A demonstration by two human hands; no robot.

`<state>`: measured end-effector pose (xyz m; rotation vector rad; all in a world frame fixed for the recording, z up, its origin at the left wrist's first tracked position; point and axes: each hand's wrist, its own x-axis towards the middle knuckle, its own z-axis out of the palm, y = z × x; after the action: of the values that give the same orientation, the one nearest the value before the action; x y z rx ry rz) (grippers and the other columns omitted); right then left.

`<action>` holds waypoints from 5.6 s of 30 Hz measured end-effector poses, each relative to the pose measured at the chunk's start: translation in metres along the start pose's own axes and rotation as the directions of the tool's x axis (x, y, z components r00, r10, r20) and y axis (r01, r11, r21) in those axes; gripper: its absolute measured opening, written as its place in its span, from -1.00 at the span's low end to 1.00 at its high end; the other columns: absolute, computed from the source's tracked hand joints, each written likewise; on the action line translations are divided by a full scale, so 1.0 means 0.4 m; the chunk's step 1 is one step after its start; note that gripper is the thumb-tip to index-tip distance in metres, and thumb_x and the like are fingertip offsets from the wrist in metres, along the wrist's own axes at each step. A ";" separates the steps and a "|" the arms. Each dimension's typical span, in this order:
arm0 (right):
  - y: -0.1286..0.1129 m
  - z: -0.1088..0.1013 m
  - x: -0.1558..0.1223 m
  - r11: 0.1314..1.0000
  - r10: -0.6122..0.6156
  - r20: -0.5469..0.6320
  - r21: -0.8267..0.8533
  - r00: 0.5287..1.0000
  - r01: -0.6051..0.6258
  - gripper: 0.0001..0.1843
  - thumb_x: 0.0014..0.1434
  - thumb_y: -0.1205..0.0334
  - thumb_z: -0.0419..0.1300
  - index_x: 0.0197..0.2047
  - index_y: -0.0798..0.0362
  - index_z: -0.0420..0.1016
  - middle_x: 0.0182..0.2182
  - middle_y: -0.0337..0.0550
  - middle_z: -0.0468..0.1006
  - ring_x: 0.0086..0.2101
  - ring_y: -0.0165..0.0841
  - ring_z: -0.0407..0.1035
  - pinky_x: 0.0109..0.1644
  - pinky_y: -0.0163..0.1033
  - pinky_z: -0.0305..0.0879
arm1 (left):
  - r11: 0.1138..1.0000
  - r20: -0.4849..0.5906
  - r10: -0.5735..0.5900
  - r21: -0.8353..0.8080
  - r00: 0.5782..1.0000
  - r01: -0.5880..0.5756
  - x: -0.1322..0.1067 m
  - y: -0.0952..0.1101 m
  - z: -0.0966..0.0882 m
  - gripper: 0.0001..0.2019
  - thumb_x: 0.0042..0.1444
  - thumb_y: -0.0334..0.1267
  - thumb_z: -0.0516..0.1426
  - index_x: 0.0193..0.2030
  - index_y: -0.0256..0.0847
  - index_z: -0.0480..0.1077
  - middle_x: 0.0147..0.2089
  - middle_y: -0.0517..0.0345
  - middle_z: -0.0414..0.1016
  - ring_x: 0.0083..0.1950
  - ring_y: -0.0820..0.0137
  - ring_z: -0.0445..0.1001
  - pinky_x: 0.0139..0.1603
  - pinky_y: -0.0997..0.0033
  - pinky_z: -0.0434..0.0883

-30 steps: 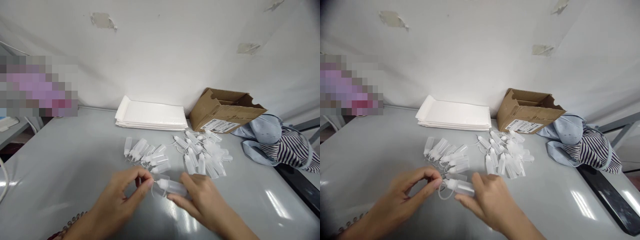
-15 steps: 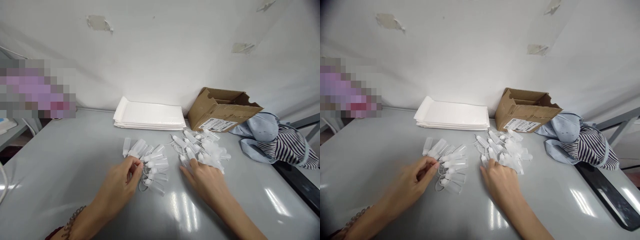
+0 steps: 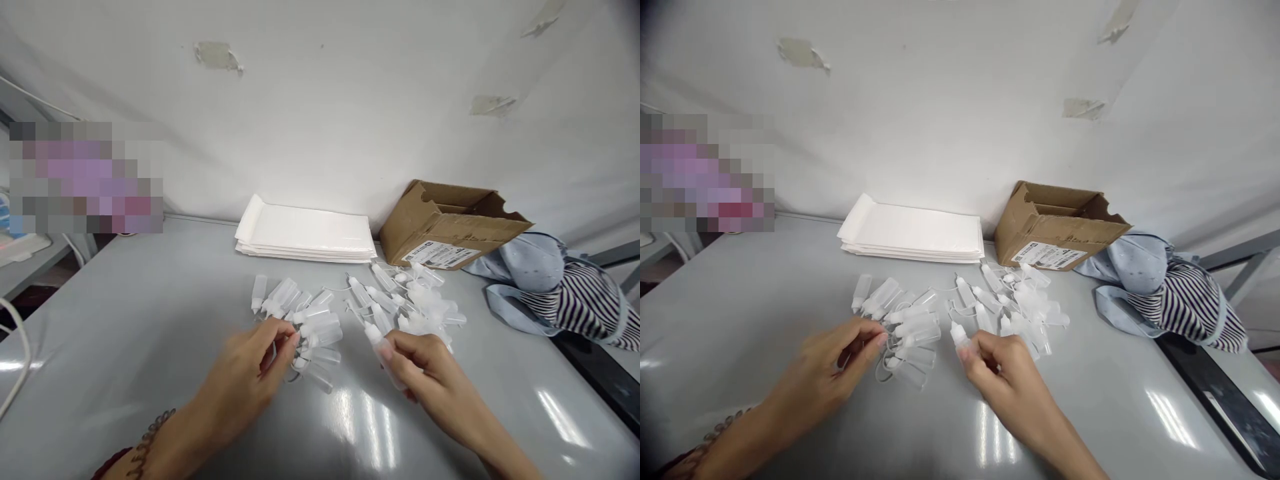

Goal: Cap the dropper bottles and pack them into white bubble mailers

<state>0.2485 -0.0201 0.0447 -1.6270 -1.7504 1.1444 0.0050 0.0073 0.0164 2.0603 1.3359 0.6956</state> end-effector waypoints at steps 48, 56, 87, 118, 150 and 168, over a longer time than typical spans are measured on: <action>0.002 0.077 -0.030 0.794 -0.142 0.444 0.585 0.885 -0.166 -0.51 0.23 -0.12 0.08 -0.54 0.09 0.29 -0.72 -0.35 0.25 -0.70 -0.57 0.10 -0.60 -0.43 0.03 | 0.800 0.345 0.017 -0.568 0.938 0.194 -0.011 0.043 -0.030 -0.87 0.21 -0.31 0.08 -0.32 -0.20 0.45 -0.45 0.27 0.38 -0.43 0.53 0.38 -0.37 0.60 0.33; -0.001 0.079 -0.029 0.794 -0.145 0.439 0.587 0.887 -0.161 -0.51 0.22 -0.13 0.08 -0.55 0.09 0.28 -0.73 -0.37 0.22 -0.71 -0.58 0.08 -0.60 -0.43 0.02 | 0.802 0.360 0.005 -0.559 0.933 0.211 -0.012 0.039 -0.030 -0.87 0.21 -0.30 0.09 -0.31 -0.19 0.46 -0.44 0.27 0.40 -0.42 0.53 0.38 -0.36 0.59 0.34; -0.008 0.071 -0.022 0.807 -0.113 0.435 0.565 0.893 -0.173 -0.48 0.22 -0.14 0.07 -0.59 0.07 0.22 -0.75 -0.38 0.19 -0.70 -0.57 0.04 -0.58 -0.39 -0.02 | 0.862 0.275 0.042 -0.496 0.960 0.104 -0.009 0.053 -0.036 -0.85 0.22 -0.33 0.07 -0.32 -0.19 0.46 -0.46 0.27 0.39 -0.43 0.53 0.37 -0.38 0.60 0.32; -0.007 0.081 -0.021 0.923 0.001 0.374 0.356 0.927 -0.145 -0.47 0.26 -0.16 -0.02 -0.54 0.06 0.28 -0.67 -0.39 0.05 -0.58 -0.50 -0.01 -0.49 -0.34 -0.06 | 0.900 0.100 0.381 -0.267 0.919 -0.344 -0.028 0.032 -0.006 -0.78 0.23 -0.55 0.00 -0.11 -0.18 0.33 -0.28 0.17 0.47 -0.29 0.47 0.44 -0.26 0.54 0.38; -0.027 0.065 -0.017 0.961 0.061 0.407 0.223 0.911 -0.164 -0.63 0.23 0.04 -0.03 -0.54 0.04 0.22 -0.63 -0.34 0.06 -0.52 -0.45 0.02 -0.45 -0.33 -0.03 | 0.855 0.040 0.510 -0.137 0.859 -0.501 -0.022 0.032 -0.010 -0.82 0.26 -0.51 0.01 -0.09 -0.22 0.32 -0.26 0.13 0.50 -0.25 0.42 0.50 -0.26 0.50 0.44; -0.025 0.069 -0.019 0.961 0.079 0.462 0.201 0.883 -0.192 -0.66 0.20 0.08 -0.04 -0.54 0.04 0.27 -0.63 -0.34 0.09 -0.52 -0.45 0.07 -0.43 -0.33 0.01 | 0.848 0.162 0.530 -0.107 0.832 -0.519 -0.028 0.041 -0.016 -0.80 0.28 -0.48 -0.05 -0.08 -0.21 0.31 -0.22 0.12 0.54 -0.21 0.42 0.54 -0.23 0.53 0.46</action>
<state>0.2219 -0.0337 0.0400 -1.4306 -1.6869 1.8479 0.0067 -0.0074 0.0314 2.3972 0.6250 0.7305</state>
